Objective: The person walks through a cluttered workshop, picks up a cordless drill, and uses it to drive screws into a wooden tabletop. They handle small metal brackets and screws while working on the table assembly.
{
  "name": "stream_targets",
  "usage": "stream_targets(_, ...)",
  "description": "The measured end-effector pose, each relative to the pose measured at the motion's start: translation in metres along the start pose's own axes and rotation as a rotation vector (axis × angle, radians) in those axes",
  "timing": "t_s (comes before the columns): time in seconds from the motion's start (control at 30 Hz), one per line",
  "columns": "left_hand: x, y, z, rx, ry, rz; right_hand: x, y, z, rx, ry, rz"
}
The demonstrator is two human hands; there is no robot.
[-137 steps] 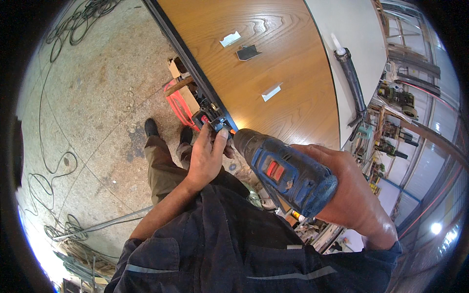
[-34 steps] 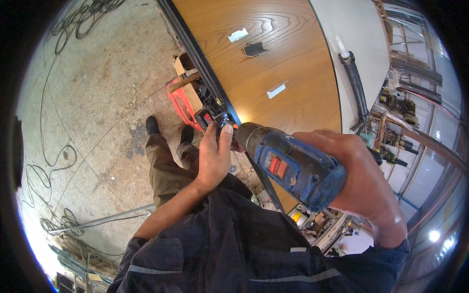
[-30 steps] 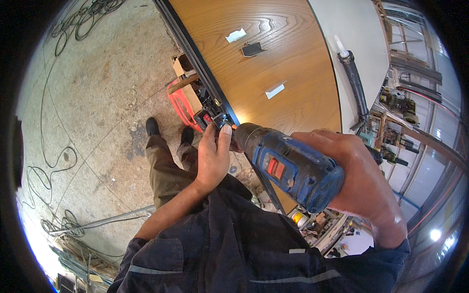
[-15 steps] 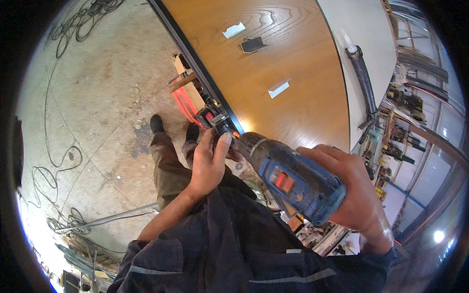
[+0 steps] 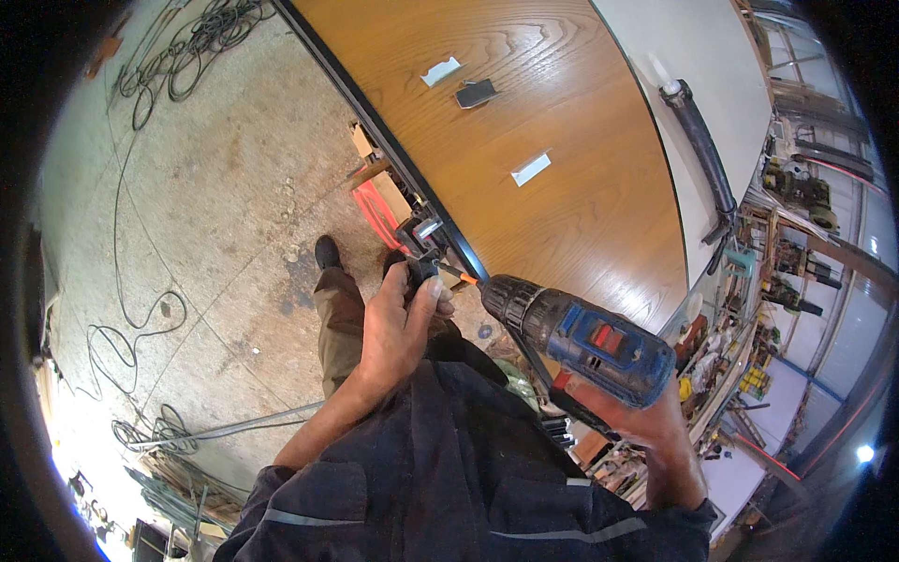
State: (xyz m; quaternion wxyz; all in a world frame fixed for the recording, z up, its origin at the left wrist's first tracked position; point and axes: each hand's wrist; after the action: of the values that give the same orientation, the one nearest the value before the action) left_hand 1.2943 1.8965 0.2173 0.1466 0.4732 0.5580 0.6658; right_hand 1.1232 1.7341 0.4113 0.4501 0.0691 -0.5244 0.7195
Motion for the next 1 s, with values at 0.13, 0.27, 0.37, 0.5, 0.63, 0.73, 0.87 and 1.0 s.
stream_targets(0.13,0.002,-0.007,0.000,-0.037,-0.013,0.020,0.009,-0.003,-0.019,-0.183,0.165,-0.099)
stream_targets(0.27,0.001,-0.016,0.002,0.014,-0.022,0.021,0.013,-0.003,-0.024,-0.189,0.159,-0.086)
stream_targets(0.37,0.000,-0.012,0.004,0.057,-0.017,-0.015,0.018,0.004,-0.018,-0.175,0.125,-0.111)
stream_targets(0.5,-0.006,-0.031,0.004,0.055,0.010,-0.073,0.021,0.001,-0.015,-0.111,0.096,-0.176)
stream_targets(0.63,-0.010,-0.024,0.007,0.110,-0.012,-0.071,0.017,-0.012,-0.019,-0.060,0.104,-0.174)
stream_targets(0.73,-0.012,-0.017,0.008,0.140,-0.040,-0.058,0.011,-0.025,-0.016,0.074,-0.015,-0.041)
stream_targets(0.87,-0.012,-0.013,0.004,0.212,-0.019,-0.046,0.003,-0.039,-0.020,0.153,-0.010,-0.040)
stream_targets(1.0,-0.017,-0.018,0.001,0.104,0.031,-0.042,0.003,-0.044,-0.020,0.115,0.010,-0.131)
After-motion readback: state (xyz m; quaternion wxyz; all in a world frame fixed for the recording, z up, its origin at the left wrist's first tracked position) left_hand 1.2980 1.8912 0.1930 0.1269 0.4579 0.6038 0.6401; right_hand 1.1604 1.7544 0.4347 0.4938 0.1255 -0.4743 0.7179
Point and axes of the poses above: each hand's wrist, its own x-axis away from the middle knuckle, its own z-axis out of the back of the hand, y = z × x, and after that the axes turned 10 degrees about -x, right-handed
